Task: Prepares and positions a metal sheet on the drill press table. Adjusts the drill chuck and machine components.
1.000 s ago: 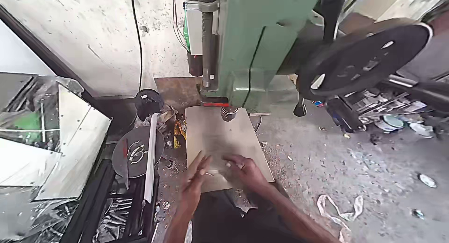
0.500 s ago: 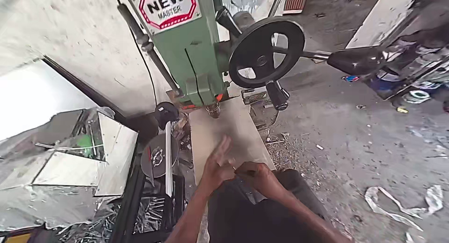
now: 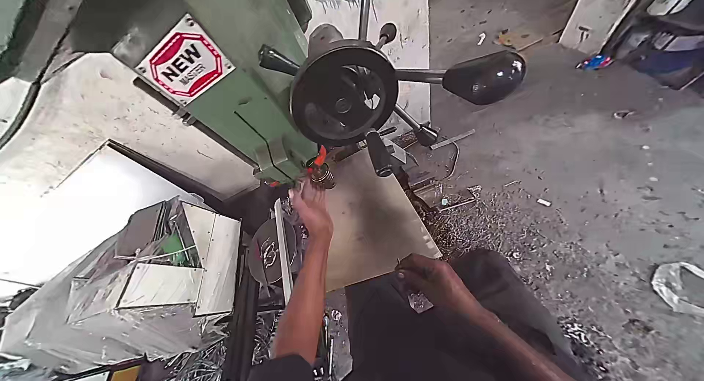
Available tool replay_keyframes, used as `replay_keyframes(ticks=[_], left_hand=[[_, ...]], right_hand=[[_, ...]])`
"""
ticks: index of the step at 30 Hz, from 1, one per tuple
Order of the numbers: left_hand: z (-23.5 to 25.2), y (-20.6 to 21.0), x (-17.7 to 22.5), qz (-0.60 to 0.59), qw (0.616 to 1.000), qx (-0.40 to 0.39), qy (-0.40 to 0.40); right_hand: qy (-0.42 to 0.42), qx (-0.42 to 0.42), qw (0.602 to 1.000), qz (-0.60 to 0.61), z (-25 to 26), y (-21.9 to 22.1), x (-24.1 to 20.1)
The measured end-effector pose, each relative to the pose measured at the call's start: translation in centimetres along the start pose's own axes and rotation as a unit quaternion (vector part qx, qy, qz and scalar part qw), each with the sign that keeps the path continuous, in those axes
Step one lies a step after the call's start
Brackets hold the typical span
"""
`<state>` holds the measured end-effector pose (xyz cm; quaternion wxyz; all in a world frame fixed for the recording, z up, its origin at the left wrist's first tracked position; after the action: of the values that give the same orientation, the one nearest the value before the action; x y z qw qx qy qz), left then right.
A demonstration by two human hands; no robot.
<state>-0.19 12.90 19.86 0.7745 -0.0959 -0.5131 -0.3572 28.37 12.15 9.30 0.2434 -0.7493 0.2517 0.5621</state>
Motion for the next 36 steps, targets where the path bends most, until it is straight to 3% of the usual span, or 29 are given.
replay_keyframes(ticks=[3, 5, 9, 12, 16, 18, 19, 22, 26, 36], left_hand=[[-4.3, -2.6, 2.2, 0.114, 0.988, 0.026, 0.099], [-4.1, -2.5, 2.3, 0.112, 0.985, 0.023, 0.126], [1.9, 0.6, 0.4, 0.09, 0.991, 0.017, 0.1], [2.7, 3.1, -0.7, 0.012, 0.996, 0.035, 0.082], [-2.0, -0.2, 1.4, 0.062, 0.995, 0.037, 0.067], [-3.3, -2.3, 2.3, 0.135, 0.98, 0.095, 0.115], [-3.0, -2.6, 2.1, 0.149, 0.977, 0.085, 0.127], [-0.1, -2.1, 0.3, 0.136, 0.987, 0.055, 0.061], [2.9, 2.7, -2.5, -0.028, 0.997, 0.061, -0.047], [3.9, 2.1, -2.7, 0.042, 0.997, 0.045, -0.047]], right_hand=[[0.005, 0.003, 1.0, -0.005, 1.2, -0.7, 0.2], [0.01, -0.006, 1.0, -0.012, 1.8, -0.8, 0.2], [0.002, -0.024, 0.999, -0.031, 2.7, -0.6, -0.2], [0.0, -0.015, 0.999, -0.051, 2.8, -0.6, 0.1], [-0.01, 0.008, 0.998, -0.06, 2.5, -1.3, 0.5], [-0.023, 0.018, 0.996, -0.083, 2.9, -1.5, 0.4], [-0.032, 0.022, 0.994, -0.097, 3.2, -1.7, 0.3], [-0.051, 0.015, 0.991, -0.126, 5.0, -1.5, -0.8], [-0.075, 0.009, 0.988, -0.138, 9.3, -1.3, -3.5], [-0.044, 0.041, 0.981, -0.183, 19.0, 1.9, -7.5]])
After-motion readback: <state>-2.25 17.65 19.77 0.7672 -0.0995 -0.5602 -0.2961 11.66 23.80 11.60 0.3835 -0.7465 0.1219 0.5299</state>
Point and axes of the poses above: each hand's wrist, its own z-axis towards the middle knuckle, its own y-axis out of the palm, x = y × z, the point moved 6 cm from there along z, towards the middle knuckle, and after that the axes turned 14 degrees about y, right-handed, at the moved point
